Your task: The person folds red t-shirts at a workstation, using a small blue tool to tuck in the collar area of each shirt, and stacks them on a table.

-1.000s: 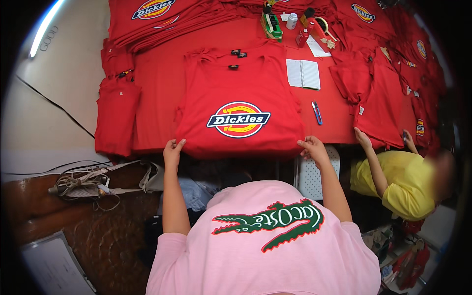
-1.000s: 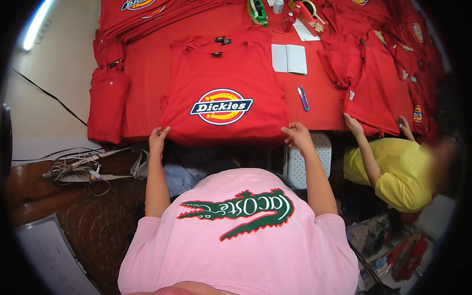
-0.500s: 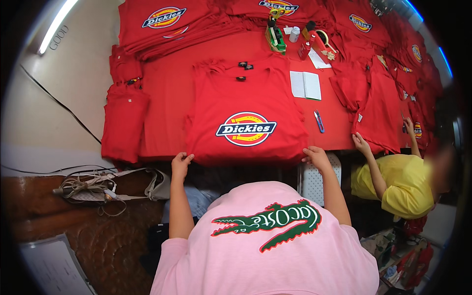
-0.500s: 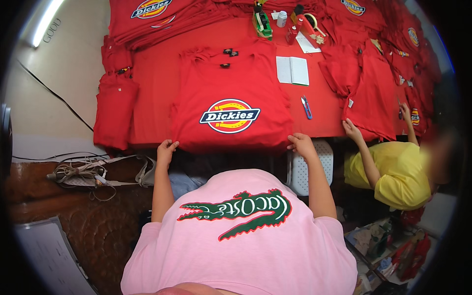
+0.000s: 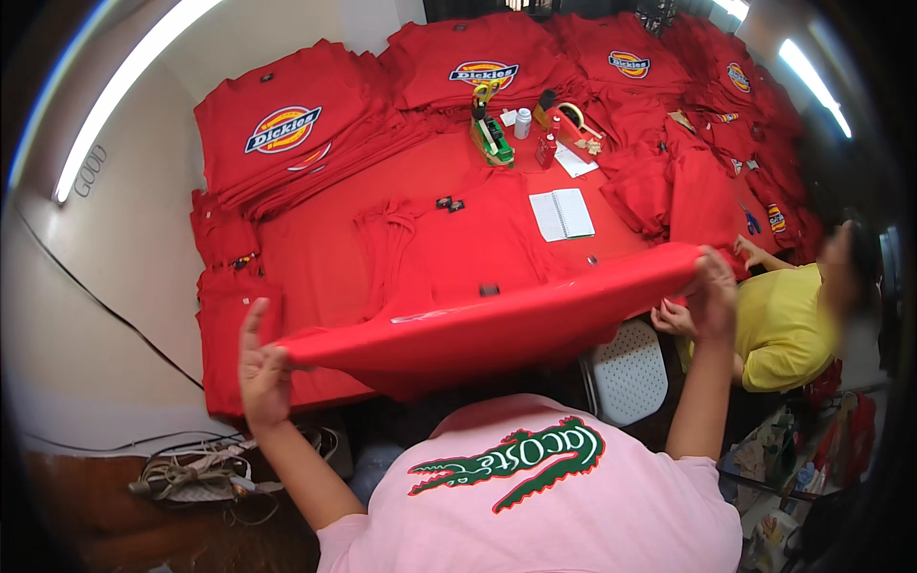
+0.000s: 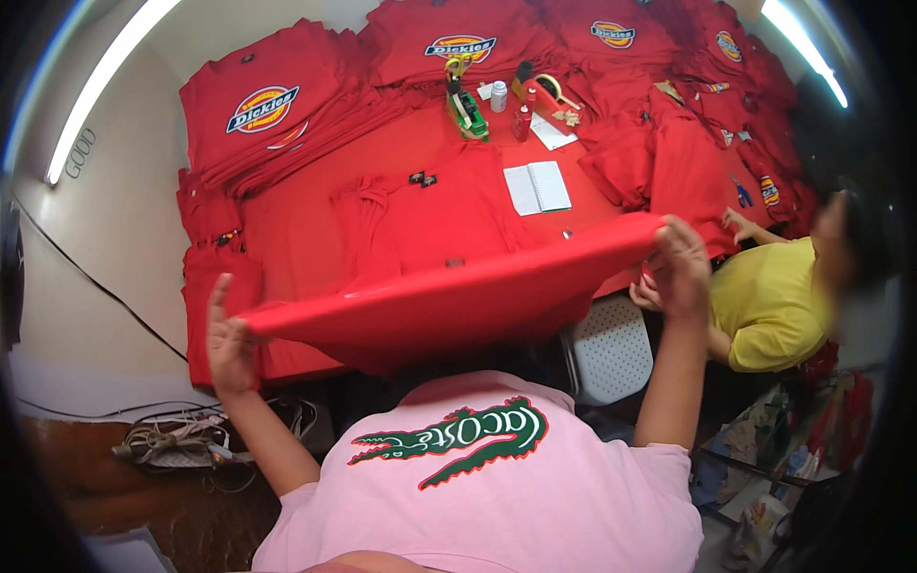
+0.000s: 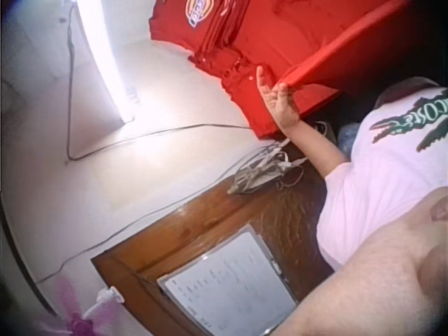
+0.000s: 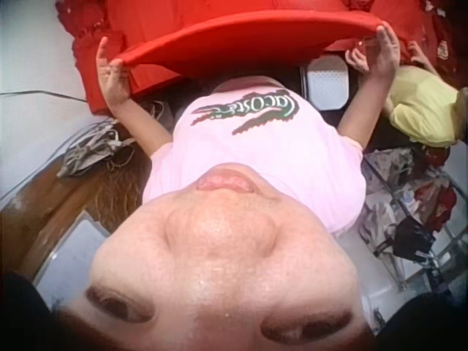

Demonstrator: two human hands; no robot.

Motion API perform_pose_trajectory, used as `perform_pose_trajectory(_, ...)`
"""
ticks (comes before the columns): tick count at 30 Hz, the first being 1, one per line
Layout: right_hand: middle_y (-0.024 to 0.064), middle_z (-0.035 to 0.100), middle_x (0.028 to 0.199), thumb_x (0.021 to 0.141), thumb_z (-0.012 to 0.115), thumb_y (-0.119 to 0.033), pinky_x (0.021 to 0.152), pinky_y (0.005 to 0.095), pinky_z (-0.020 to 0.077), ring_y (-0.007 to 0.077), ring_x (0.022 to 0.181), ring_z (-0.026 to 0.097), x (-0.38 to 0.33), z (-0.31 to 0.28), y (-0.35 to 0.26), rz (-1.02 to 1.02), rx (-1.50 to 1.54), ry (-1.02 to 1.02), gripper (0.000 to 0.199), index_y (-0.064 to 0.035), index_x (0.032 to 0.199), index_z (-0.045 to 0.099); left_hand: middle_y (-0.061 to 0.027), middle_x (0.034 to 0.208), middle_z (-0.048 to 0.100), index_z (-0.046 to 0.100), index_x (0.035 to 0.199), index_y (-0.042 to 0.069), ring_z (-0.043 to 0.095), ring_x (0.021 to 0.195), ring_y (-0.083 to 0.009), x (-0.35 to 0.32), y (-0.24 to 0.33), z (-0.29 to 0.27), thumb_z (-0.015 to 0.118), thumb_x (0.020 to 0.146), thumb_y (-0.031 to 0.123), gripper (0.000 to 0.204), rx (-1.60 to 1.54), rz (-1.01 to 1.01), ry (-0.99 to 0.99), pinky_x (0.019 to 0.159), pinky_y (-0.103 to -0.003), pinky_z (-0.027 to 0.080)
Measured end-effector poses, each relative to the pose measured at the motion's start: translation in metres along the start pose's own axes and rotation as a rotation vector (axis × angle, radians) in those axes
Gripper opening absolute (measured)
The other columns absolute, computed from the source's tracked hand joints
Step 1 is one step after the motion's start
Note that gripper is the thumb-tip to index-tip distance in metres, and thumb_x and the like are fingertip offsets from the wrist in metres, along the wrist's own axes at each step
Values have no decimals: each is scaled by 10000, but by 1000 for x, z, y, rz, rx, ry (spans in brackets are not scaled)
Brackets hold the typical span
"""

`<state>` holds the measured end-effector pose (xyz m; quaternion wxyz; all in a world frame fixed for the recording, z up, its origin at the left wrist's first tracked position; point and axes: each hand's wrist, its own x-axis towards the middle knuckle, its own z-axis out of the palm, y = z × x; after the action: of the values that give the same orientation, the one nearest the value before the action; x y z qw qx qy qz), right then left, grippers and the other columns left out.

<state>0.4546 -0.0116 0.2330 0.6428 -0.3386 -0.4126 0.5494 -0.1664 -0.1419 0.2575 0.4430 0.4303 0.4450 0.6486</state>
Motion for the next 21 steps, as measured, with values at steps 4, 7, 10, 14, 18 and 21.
perform_pose_trajectory(4, 120, 734, 1115, 1059, 581, -135, 903, 359, 572, 221, 967, 735, 44, 39, -75, -264, 6, -34, 237, -15, 1247, 660, -108, 1068, 694, 504, 1415, 37, 688, 889, -192, 42, 36, -16, 593, 1030, 98, 400, -60, 295, -180, 756, -359, 553)
perform_pose_trajectory(7, 132, 729, 1134, 1067, 559, -147, 921, 393, 574, 258, 990, 738, 95, 87, -84, -267, -134, -228, 247, 7, 1235, 653, -104, 1179, 676, 601, 1304, 40, 683, 1009, -222, 106, 32, -17, 546, 1045, 72, 266, -68, 272, -218, 811, -392, 551)
perform_pose_trajectory(10, 128, 715, 1145, 1057, 568, -169, 949, 422, 560, 283, 1014, 731, 183, 89, -62, -101, -218, -96, 254, 18, 1210, 645, -118, 1285, 669, 624, 1315, -20, 705, 1115, -278, 200, 16, 41, 553, 1040, 68, 298, -76, -6, -161, 926, -387, 578)
perform_pose_trajectory(14, 102, 730, 1143, 1061, 562, -204, 1037, 386, 498, 218, 1069, 677, 350, 87, -50, -210, -93, -295, 244, -16, 1146, 692, -149, 1226, 691, 626, 1301, -78, 691, 1044, -247, 329, 24, 73, 616, 996, 78, 342, 29, 187, -130, 1016, -394, 527)
perform_pose_trajectory(18, 152, 704, 1217, 1043, 594, -160, 1086, 420, 483, 259, 1153, 667, 458, 100, -95, -434, 72, -175, 259, 27, 1210, 662, -177, 1177, 723, 656, 1220, -93, 691, 1038, -244, 401, 65, 136, 620, 993, 75, 284, -54, 514, 21, 1016, -396, 539)
perform_pose_trajectory(21, 172, 687, 1246, 1034, 600, -141, 1110, 440, 474, 282, 1186, 653, 514, 115, -76, -474, 44, -101, 267, 50, 1214, 647, -147, 1204, 728, 721, 1111, -39, 677, 1079, -211, 454, 53, 134, 645, 977, 82, 196, -94, 522, -56, 1025, -375, 527)
